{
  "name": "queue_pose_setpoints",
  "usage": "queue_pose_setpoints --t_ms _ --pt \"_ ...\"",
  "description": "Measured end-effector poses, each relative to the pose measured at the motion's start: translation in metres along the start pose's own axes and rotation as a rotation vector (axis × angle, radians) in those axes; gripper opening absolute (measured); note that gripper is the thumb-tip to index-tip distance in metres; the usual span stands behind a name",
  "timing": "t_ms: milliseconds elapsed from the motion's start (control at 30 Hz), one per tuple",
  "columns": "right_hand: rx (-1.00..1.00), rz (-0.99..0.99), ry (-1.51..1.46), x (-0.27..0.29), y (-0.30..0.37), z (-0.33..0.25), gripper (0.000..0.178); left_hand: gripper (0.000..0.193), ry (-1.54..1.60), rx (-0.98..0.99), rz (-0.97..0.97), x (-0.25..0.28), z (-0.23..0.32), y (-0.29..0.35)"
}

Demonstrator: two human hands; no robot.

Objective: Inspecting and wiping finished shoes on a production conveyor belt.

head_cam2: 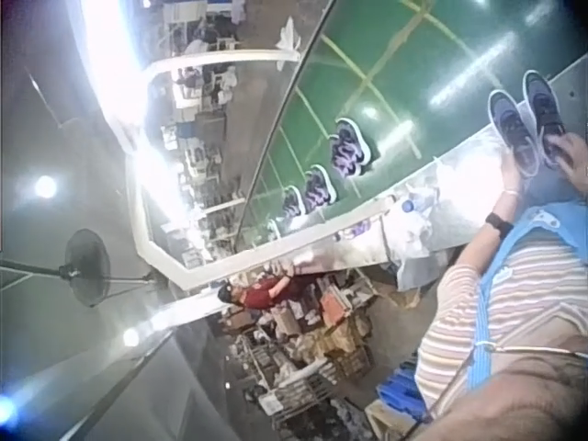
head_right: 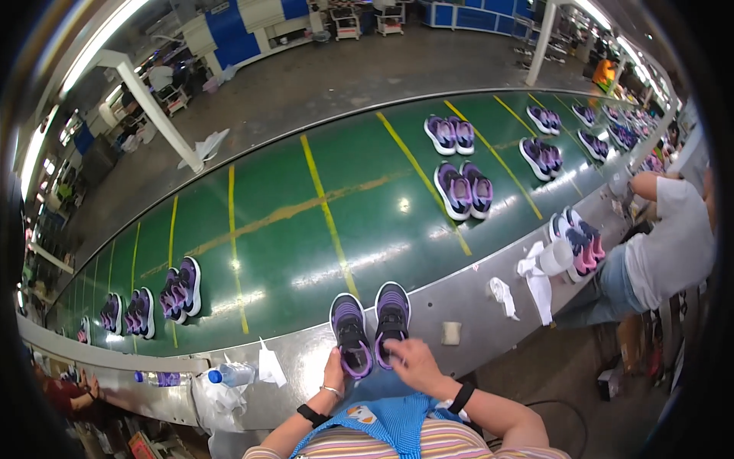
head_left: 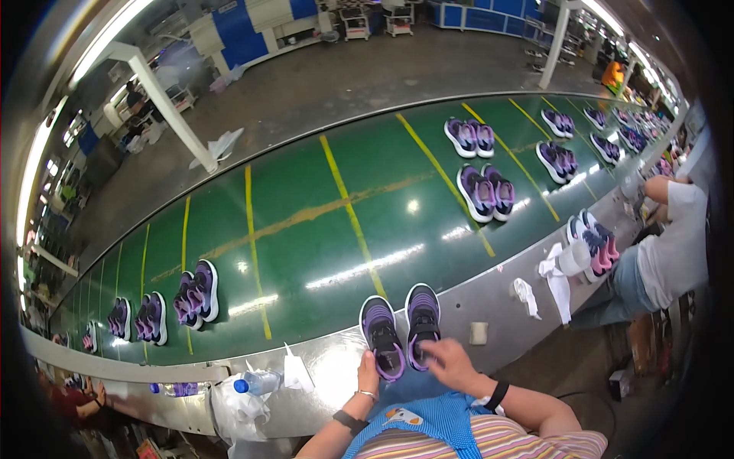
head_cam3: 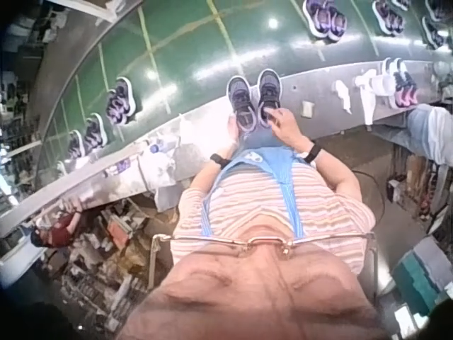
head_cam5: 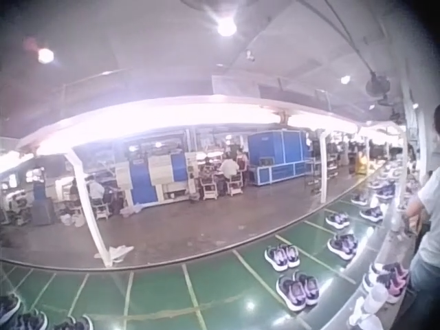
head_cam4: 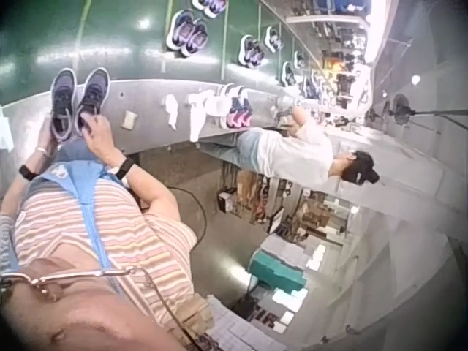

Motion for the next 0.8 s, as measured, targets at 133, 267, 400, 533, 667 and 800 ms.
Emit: queue_pose_setpoints --t_ms 133,267,400,533,667,800 --pt "0.125 -0.388 0.513 -0.055 -0.016 -0.018 0.040 0.049 -0.662 -0.081 -0.094 -0.031 0.017 -0.014" --pt "0.270 -0.377 0.451 -0.030 -0.055 0.004 0.018 0.055 -0.836 -0.190 -0.117 -0.046 0.101 -0.033" --pt "0.188 -0.498 0.324 0.018 -0.160 0.040 0.026 0.062 -0.914 -0.403 0.347 0.028 0.254 -0.065" --pt "0.068 -0.248 0.601 0.091 -0.307 0.119 0.031 0.057 -1.146 0.028 0.830 0.189 0.349 -0.097" --pt "-0.164 0.032 0.680 0.158 -0.428 0.207 0.039 0.028 -1.279 0.541 1.013 0.349 0.336 -0.079" --pt "-0.087 0.007 0.624 0.156 -0.480 0.320 0.066 0.055 -1.305 0.833 0.750 0.406 0.291 -0.074"
Point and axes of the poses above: each hand's wrist, its own y-axis away from the middle knuckle, its own x-axis out of the back of the hand, z = x × y, the point moved 10 cm from there along -y, towards the middle knuckle, and after that the axes turned 11 degrees about -z, right-handed, at the moved point
